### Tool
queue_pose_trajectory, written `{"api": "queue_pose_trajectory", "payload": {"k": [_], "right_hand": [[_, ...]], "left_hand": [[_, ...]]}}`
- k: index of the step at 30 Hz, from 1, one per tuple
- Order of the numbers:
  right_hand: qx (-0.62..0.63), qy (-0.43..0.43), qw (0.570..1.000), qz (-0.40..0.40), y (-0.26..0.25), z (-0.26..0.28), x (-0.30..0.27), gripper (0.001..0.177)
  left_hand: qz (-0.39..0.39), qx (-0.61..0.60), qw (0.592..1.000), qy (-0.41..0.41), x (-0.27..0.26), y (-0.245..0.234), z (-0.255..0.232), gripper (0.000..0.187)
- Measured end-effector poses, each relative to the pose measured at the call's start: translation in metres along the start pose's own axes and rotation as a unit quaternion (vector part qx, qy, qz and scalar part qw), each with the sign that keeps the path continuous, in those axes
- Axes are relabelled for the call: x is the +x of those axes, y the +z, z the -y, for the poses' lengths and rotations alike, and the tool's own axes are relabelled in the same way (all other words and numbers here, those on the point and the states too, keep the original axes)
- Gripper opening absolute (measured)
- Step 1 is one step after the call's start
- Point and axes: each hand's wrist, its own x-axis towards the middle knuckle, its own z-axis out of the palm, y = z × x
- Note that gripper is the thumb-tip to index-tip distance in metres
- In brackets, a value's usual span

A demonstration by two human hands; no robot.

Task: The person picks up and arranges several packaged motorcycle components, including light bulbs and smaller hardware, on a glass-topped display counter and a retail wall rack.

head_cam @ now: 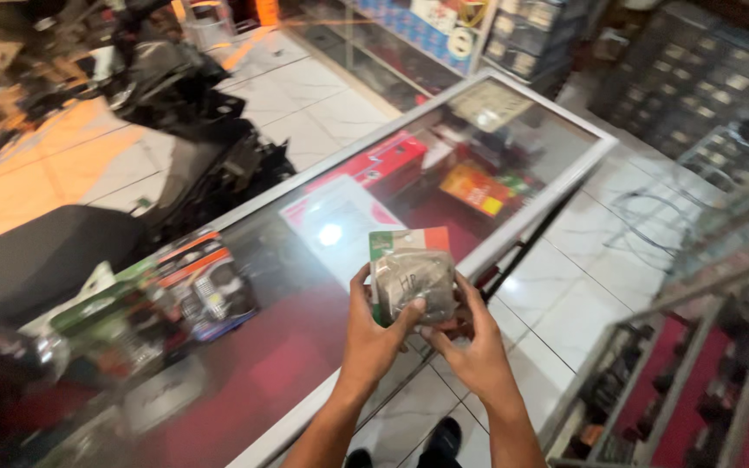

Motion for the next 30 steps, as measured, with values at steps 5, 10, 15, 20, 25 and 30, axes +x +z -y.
{"api": "queue_pose_trajectory", "payload": {"k": [5, 10, 15, 20, 25, 30], "right_hand": [[-0.146, -0.044, 0.986, 0.067, 0.054, 0.014, 0.031, 0.108], [-0.286, -0.084, 0.936, 0.187, 0.089, 0.015, 0.065, 0.094], [-0.294, -0.224, 0.901, 0.228, 0.108, 0.015, 0.097, 0.087], [-0.314, -0.219, 0.878, 0.287, 0.125, 0.018, 0.132, 0.092], [-0.350, -0.262, 0.847, 0.302, 0.144, 0.010, 0.149, 0.097], [-0.362, -0.256, 0.835, 0.326, 0.163, 0.011, 0.169, 0.102]], "left_hand": [[-0.116, 0.164, 0.978, 0.046, 0.002, -0.051, 0.004, 0.099], [-0.188, 0.261, 0.947, 0.016, 0.018, -0.077, 0.027, 0.094], [-0.228, 0.296, 0.927, 0.044, 0.020, -0.080, 0.033, 0.088], [-0.267, 0.297, 0.914, 0.079, 0.031, -0.078, 0.033, 0.090], [-0.260, 0.315, 0.911, 0.066, 0.035, -0.075, 0.043, 0.088], [-0.252, 0.328, 0.908, 0.070, 0.042, -0.080, 0.047, 0.083]]}}
